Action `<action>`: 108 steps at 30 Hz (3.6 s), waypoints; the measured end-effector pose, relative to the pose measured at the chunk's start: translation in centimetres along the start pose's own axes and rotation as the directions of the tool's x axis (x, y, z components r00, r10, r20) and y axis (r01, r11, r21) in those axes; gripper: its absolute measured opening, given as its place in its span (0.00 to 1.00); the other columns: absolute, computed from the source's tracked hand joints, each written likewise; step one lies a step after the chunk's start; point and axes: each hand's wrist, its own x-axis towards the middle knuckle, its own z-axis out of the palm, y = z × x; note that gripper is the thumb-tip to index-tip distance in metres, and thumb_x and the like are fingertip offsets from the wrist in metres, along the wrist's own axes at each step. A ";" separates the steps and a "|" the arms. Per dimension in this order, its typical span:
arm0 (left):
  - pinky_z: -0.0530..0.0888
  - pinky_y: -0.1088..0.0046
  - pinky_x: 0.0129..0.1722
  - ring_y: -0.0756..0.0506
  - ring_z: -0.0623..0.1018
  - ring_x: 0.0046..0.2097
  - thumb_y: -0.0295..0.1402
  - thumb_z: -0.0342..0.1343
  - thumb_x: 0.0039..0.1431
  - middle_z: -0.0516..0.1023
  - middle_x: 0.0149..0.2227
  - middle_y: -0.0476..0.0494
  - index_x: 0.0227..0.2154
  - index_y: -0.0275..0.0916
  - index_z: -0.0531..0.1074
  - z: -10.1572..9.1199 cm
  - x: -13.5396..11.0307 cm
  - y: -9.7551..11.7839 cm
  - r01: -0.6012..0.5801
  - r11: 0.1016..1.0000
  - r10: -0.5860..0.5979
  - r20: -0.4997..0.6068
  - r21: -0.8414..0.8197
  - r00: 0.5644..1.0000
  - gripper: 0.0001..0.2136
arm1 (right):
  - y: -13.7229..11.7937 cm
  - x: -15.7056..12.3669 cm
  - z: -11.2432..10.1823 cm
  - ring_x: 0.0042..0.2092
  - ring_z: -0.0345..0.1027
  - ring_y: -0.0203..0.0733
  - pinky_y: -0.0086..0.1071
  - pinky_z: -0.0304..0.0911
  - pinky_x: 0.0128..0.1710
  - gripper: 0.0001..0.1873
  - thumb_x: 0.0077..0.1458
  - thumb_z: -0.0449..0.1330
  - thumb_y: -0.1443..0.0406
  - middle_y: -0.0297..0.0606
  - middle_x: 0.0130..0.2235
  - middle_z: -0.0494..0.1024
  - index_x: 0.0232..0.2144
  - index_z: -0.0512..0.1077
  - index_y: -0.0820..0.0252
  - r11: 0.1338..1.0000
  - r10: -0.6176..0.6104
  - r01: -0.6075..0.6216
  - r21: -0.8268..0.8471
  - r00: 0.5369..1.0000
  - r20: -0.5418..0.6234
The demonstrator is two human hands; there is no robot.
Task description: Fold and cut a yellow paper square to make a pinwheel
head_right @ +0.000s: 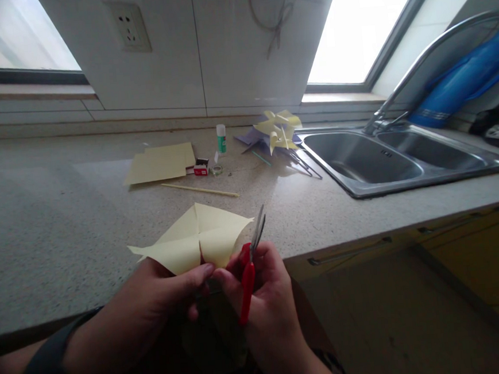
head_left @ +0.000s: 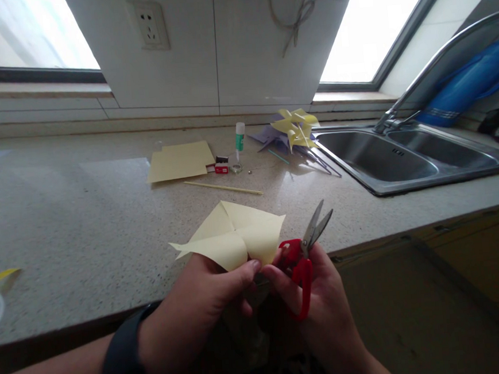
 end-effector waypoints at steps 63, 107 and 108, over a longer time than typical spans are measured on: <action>0.69 0.75 0.26 0.51 0.71 0.26 0.46 0.64 0.58 0.78 0.30 0.45 0.36 0.35 0.80 -0.7 0.0 0.4 0.085 0.985 -0.089 0.022 0.149 0.996 0.16 | -1.0 0.4 -0.4 0.26 0.66 0.29 0.22 0.64 0.26 0.14 0.49 0.73 0.64 0.27 0.28 0.76 0.33 0.70 0.57 0.998 0.060 -0.060 -0.005 0.998 0.028; 0.67 0.75 0.26 0.51 0.71 0.24 0.47 0.63 0.58 0.74 0.22 0.50 0.26 0.38 0.76 -2.3 1.3 0.4 -0.031 0.974 0.068 -0.159 0.225 0.985 0.17 | 1.1 -0.2 -4.9 0.29 0.52 0.34 0.30 0.49 0.26 0.18 0.56 0.66 0.54 0.30 0.27 0.63 0.27 0.65 0.58 0.926 0.334 -0.210 -0.315 0.844 0.419; 0.67 0.75 0.26 0.50 0.71 0.24 0.47 0.62 0.58 0.74 0.22 0.50 0.26 0.38 0.76 -2.3 1.3 0.4 -0.033 0.973 0.070 -0.158 0.229 0.985 0.17 | 1.2 -0.2 -5.0 0.29 0.52 0.34 0.30 0.49 0.27 0.18 0.56 0.67 0.54 0.30 0.28 0.63 0.27 0.65 0.58 0.925 0.335 -0.211 -0.316 0.844 0.419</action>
